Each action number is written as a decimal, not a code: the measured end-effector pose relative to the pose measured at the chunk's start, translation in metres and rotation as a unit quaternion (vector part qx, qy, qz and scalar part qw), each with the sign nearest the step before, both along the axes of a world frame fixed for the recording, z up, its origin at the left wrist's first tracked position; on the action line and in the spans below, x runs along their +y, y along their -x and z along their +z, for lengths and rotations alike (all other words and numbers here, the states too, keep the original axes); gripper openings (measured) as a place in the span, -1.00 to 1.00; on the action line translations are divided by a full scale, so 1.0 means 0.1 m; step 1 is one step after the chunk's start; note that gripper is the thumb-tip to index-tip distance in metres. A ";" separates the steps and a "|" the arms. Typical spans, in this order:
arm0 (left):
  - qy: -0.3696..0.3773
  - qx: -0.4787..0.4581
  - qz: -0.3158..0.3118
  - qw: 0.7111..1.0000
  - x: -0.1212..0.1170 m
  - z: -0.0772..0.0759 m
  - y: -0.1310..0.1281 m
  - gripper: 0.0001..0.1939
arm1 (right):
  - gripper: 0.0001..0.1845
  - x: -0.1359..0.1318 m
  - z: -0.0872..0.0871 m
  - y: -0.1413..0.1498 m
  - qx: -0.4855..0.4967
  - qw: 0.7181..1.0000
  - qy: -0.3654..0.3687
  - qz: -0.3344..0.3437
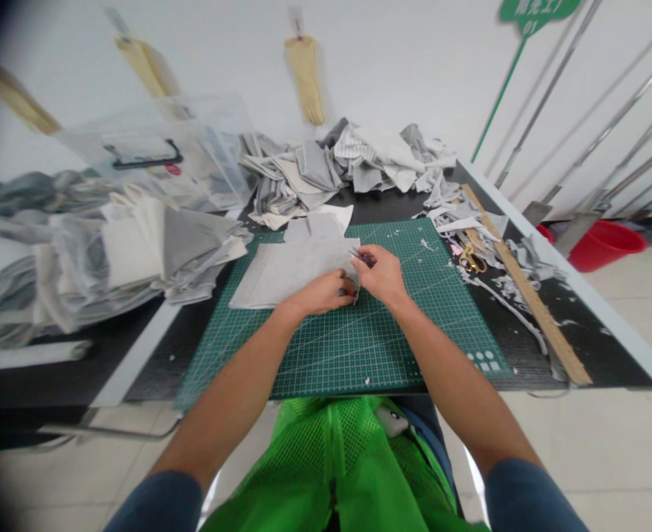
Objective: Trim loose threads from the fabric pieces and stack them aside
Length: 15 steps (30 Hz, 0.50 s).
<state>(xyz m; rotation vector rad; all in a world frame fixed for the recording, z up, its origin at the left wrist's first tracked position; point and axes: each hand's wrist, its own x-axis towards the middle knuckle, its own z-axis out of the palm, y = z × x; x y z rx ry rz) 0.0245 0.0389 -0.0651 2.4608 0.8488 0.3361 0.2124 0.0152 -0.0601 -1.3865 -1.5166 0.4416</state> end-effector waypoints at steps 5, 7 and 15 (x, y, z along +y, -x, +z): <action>0.051 -0.093 0.028 0.994 0.07 0.01 0.09 -0.84 | -0.69 0.02 0.00 -0.04 0.030 0.999 0.010 0.041; 0.096 -0.140 0.047 0.984 0.11 0.03 0.14 -0.84 | -0.67 0.00 0.03 -0.04 0.044 0.996 0.008 0.082; 0.296 -0.298 0.069 0.905 0.10 0.07 0.16 -0.80 | -0.71 -0.13 0.17 0.03 -0.008 0.978 0.024 0.205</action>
